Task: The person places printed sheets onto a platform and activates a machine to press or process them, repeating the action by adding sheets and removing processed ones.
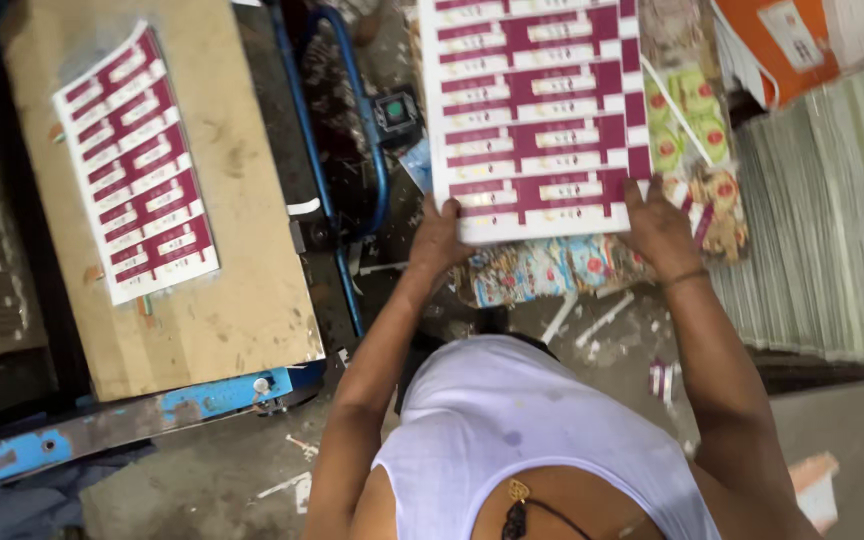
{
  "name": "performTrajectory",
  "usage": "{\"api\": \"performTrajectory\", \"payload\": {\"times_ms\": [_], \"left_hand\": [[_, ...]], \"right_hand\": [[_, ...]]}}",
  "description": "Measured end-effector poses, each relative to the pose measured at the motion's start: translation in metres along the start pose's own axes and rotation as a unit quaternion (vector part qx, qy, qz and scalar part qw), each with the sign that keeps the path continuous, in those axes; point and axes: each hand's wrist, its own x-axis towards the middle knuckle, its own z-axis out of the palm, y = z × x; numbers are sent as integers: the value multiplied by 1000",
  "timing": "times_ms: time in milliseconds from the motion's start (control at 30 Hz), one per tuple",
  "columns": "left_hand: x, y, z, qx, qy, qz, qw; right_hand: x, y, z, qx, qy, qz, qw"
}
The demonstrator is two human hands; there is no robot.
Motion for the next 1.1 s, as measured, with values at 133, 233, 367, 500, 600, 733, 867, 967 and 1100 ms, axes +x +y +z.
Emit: {"api": "performTrajectory", "payload": {"times_ms": [133,233,367,500,600,733,867,967,1100], "left_hand": [[17,6,13,47,-8,33,998],[26,11,14,28,-29,58,997],[24,3,24,48,-21,38,998],[0,-24,39,39,-58,37,997],[-45,-24,17,74,138,161,974],[-141,-44,-53,-297,-55,187,935],[-223,-121,-142,-514,43,181,837],[-249,-196,-216,-285,244,112,920],[-226,-264,-252,-95,288,40,952]], "right_hand": [[13,13,-9,-17,-27,6,999],[24,16,-10,-46,-71,-17,996],[23,26,-6,-36,-71,-60,995],[6,46,-12,111,4,-77,991],[-35,38,2,59,227,-51,971],[-63,-24,75,452,330,-7,829],[-77,-160,151,405,209,-76,887],[-99,-274,167,397,120,-106,904],[-116,-351,132,220,154,-243,932]]}}
